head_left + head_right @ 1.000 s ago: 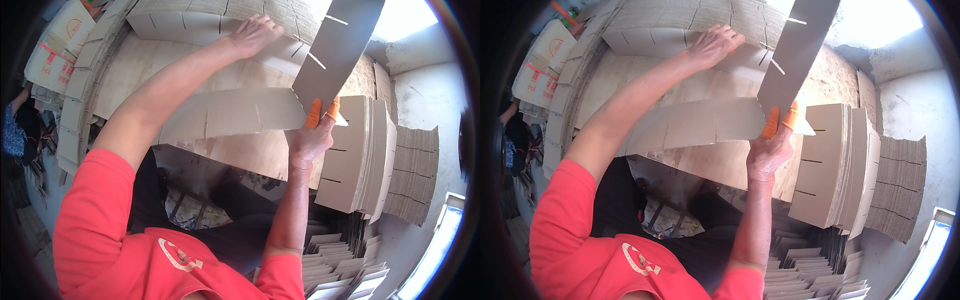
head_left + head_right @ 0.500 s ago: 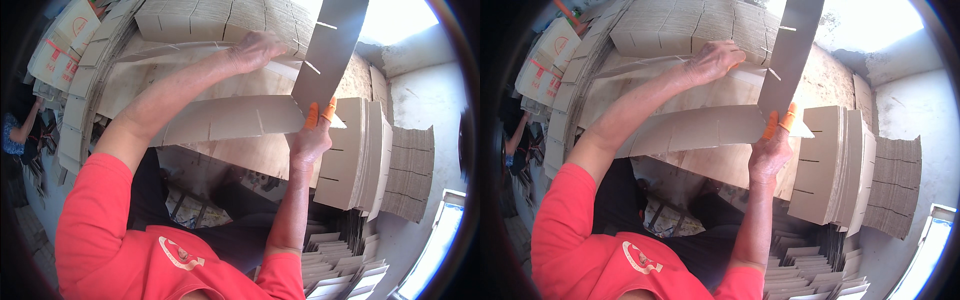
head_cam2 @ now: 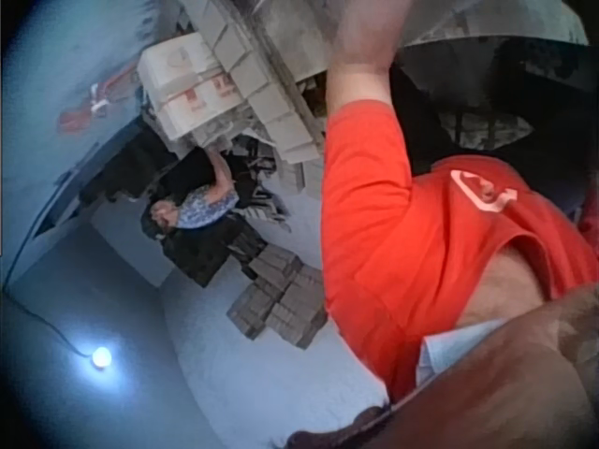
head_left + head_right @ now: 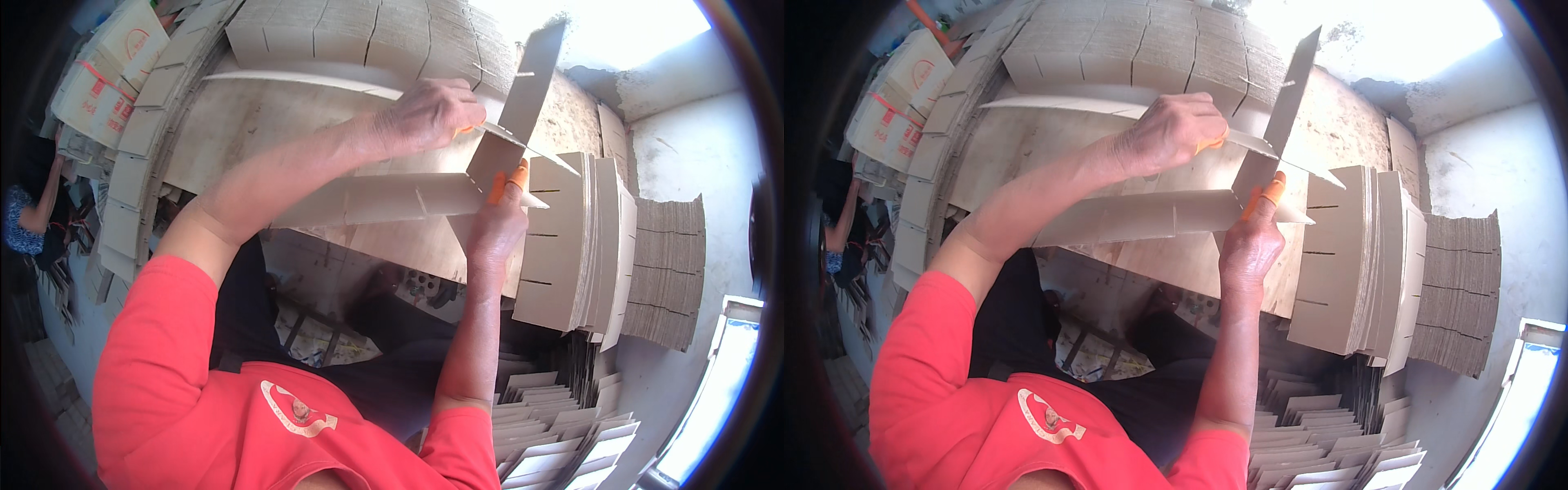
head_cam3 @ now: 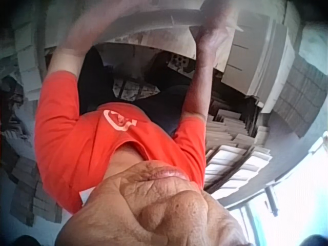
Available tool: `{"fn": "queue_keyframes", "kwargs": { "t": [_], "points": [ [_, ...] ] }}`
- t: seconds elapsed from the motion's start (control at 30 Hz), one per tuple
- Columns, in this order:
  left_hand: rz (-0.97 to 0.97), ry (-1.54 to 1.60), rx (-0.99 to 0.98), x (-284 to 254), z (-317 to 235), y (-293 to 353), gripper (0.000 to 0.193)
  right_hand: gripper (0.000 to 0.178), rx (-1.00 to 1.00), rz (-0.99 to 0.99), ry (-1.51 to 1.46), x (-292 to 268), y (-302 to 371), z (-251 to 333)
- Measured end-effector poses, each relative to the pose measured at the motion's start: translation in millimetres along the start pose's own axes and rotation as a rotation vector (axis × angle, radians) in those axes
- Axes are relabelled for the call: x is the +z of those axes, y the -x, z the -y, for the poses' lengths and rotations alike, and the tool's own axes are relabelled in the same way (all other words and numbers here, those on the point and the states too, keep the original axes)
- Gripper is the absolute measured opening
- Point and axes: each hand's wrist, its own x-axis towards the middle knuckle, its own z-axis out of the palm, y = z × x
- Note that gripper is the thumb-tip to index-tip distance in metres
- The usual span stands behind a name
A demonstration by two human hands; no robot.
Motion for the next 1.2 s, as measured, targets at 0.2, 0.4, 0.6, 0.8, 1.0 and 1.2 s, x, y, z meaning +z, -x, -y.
{"fn": "queue_keyframes", "kwargs": {
  "t": [0.2,0.4,0.6,0.8,1.0,1.2],
  "points": [
    [0.328,0.253,-0.344,-28.4,-9.9,-14.5,0.033,0.053,0.012,-0.026,0.037,-5.1,3.4,-0.3],
    [0.397,-0.271,-0.373,-15.6,62.3,-38.8,0.051,0.047,0.044,0.025,0.014,-8.5,5.8,6.8],
    [0.362,-0.633,-0.179,34.1,122.0,-12.3,0.036,0.045,-0.014,0.021,-0.052,-5.6,6.9,2.6],
    [0.302,-0.494,-0.174,32.0,117.5,-13.7,0.016,0.052,0.277,0.122,-0.652,-4.5,8.7,-2.9],
    [0.324,-0.39,-0.307,15.6,106.2,-18.1,0.013,0.051,0.2,0.078,-0.822,-10.6,15.2,4.1],
    [0.278,-0.327,-0.32,8.2,96.1,-13.2,0.013,0.054,-0.128,0.015,-0.422,-25.1,27.9,6.7]
  ]
}}
